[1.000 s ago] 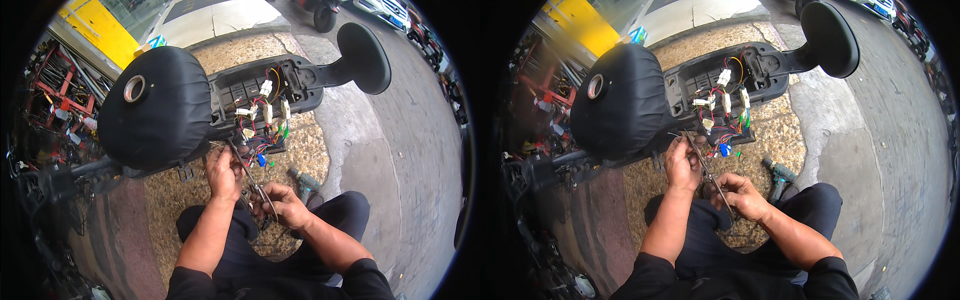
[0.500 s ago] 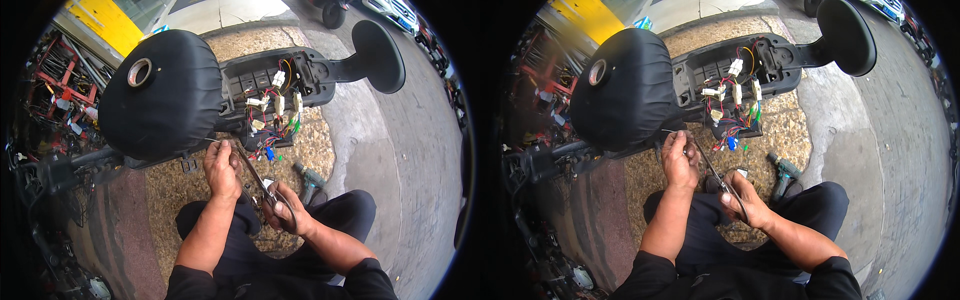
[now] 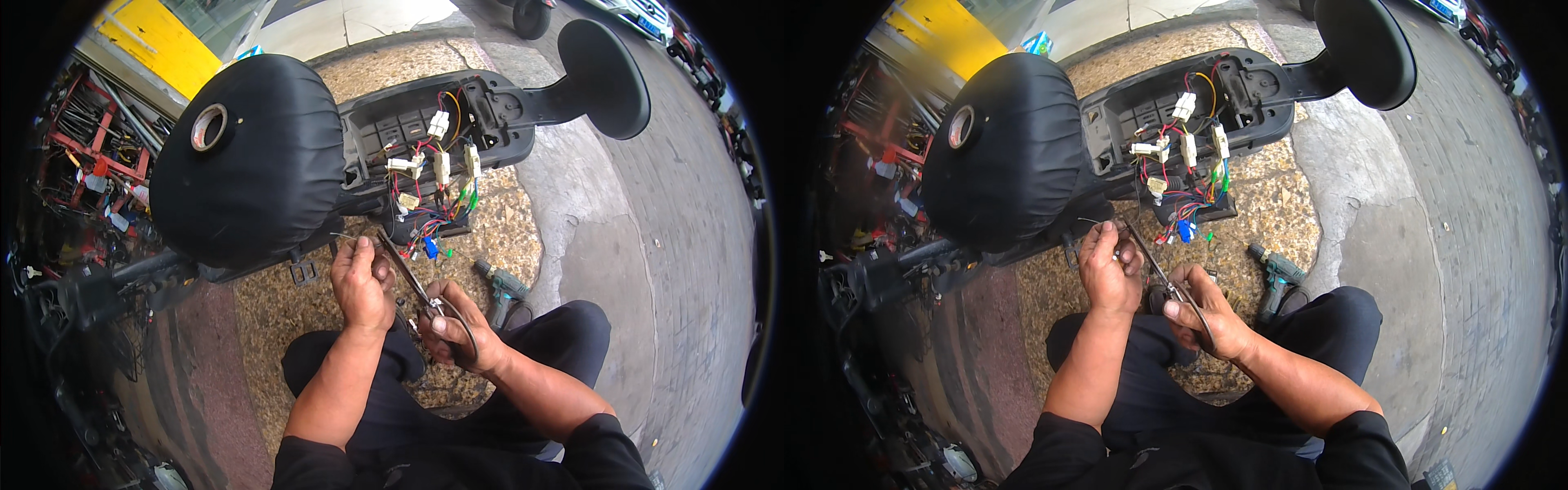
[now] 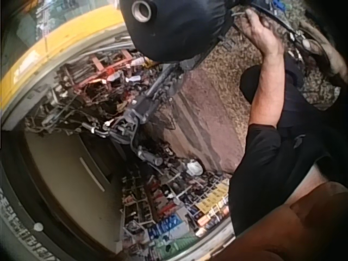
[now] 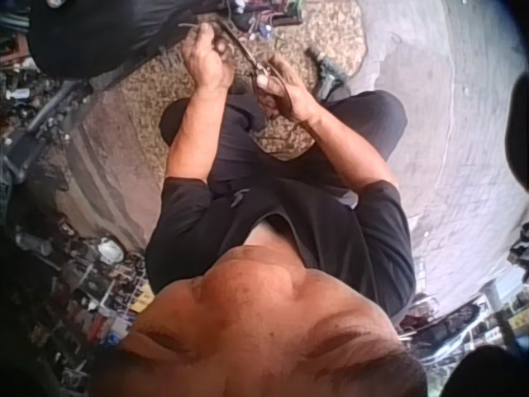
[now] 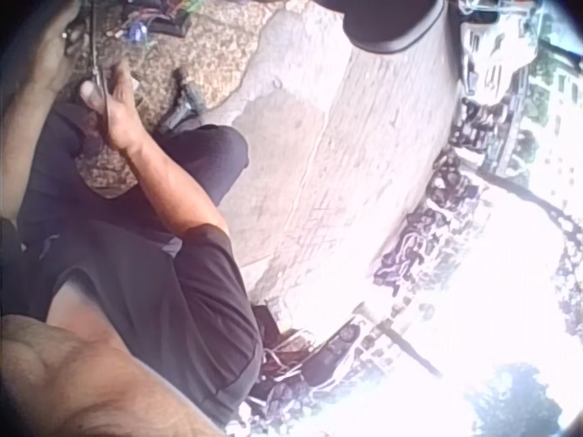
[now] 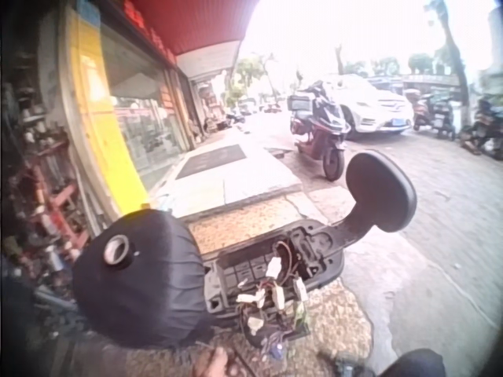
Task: The person sits on the ground and works on the exposed wiring under the seat of a scooter. They use pliers to strip and connect wires, then wrap connections with electrical tape. The person repeatedly lifts and lowers the seat to access the wiring.
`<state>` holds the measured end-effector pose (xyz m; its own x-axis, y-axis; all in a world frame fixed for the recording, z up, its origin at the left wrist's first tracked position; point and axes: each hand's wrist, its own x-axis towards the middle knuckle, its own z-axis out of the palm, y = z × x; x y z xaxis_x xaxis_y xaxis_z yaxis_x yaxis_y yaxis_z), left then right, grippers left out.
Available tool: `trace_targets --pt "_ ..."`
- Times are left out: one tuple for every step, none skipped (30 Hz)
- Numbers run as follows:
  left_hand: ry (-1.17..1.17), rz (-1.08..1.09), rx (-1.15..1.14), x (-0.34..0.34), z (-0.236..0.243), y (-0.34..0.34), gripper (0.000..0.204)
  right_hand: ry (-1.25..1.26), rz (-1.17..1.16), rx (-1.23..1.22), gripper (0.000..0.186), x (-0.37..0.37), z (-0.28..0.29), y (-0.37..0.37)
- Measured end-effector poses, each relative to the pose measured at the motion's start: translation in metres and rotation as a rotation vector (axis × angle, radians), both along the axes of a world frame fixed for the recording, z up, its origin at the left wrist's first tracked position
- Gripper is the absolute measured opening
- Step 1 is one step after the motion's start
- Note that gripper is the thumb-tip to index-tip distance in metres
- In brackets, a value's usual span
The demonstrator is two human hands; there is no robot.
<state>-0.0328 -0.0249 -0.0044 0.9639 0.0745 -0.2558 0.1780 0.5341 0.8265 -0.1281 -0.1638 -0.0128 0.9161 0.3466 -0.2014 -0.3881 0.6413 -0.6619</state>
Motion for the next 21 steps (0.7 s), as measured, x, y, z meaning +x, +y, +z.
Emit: trace_targets --pt "0.001 -0.004 -0.003 0.000 0.000 0.000 0.013 0.006 0.011 0.005 0.058 0.001 0.000 0.000" --pt "0.002 -0.009 -0.005 0.000 0.000 0.000 0.014 -0.026 0.018 0.023 0.057 0.002 -0.001 0.000" --pt "0.003 -0.010 -0.006 0.000 0.000 0.000 0.014 -0.041 0.029 0.047 0.057 0.002 -0.002 -0.001" --pt "0.004 -0.011 -0.007 0.000 0.001 -0.001 0.014 -0.049 0.049 0.082 0.056 0.003 -0.003 -0.001" --pt "0.036 0.005 -0.004 0.000 0.001 -0.001 0.014 -0.050 0.043 0.085 0.058 0.003 -0.004 -0.001" --pt "0.010 -0.011 -0.008 0.000 0.001 -0.001 0.013 -0.043 0.046 0.100 0.060 0.004 -0.004 -0.001" --pt "0.014 -0.010 -0.009 0.000 0.001 -0.002 0.012 -0.027 0.053 0.129 0.062 0.004 -0.005 -0.001" --pt "0.024 0.001 -0.014 0.000 0.001 -0.002 0.012 -0.039 0.054 0.094 0.063 0.003 -0.005 -0.001" --pt "0.020 -0.020 0.000 -0.001 0.001 -0.002 0.013 -0.041 0.059 0.073 0.064 0.003 -0.005 -0.001" --pt "0.021 -0.032 0.009 -0.001 0.001 -0.003 0.013 -0.044 0.063 0.051 0.066 0.003 -0.005 -0.002" --pt "0.021 -0.044 0.018 -0.001 0.001 -0.003 0.014 -0.043 0.063 0.039 0.067 0.003 -0.004 -0.002" --pt "0.024 -0.047 0.018 -0.002 0.001 -0.004 0.014 -0.042 0.063 0.026 0.069 0.003 -0.004 -0.003" --pt "0.027 -0.050 0.019 -0.002 0.000 -0.004 0.014 -0.041 0.064 0.013 0.070 0.004 -0.003 -0.003" --pt "0.016 -0.049 0.011 -0.002 -0.001 -0.004 0.015 -0.041 0.065 0.010 0.071 0.004 -0.003 -0.004" --pt "0.029 -0.062 0.007 -0.002 -0.001 -0.004 0.014 -0.042 0.066 0.008 0.072 0.004 -0.003 -0.004" --pt "0.028 -0.073 -0.004 -0.001 -0.002 -0.003 0.013 -0.043 0.067 0.006 0.073 0.005 -0.004 -0.004" --pt "0.028 -0.083 -0.016 -0.001 -0.003 -0.003 0.012 -0.041 0.060 0.004 0.074 0.005 -0.005 -0.005" --pt "0.036 -0.081 -0.018 -0.001 -0.003 -0.002 0.012 -0.040 0.053 0.002 0.075 0.005 -0.006 -0.005" --pt "0.044 -0.079 -0.020 -0.001 -0.004 -0.002 0.012 -0.040 0.057 0.017 0.077 0.005 -0.008 -0.004" --pt "0.052 -0.076 -0.022 -0.001 -0.004 -0.002 0.012 -0.059 0.051 0.035 0.073 0.006 -0.010 -0.004" --pt "0.054 -0.076 -0.021 0.000 -0.004 -0.002 0.012 -0.080 0.056 0.071 0.070 0.007 -0.012 -0.004"
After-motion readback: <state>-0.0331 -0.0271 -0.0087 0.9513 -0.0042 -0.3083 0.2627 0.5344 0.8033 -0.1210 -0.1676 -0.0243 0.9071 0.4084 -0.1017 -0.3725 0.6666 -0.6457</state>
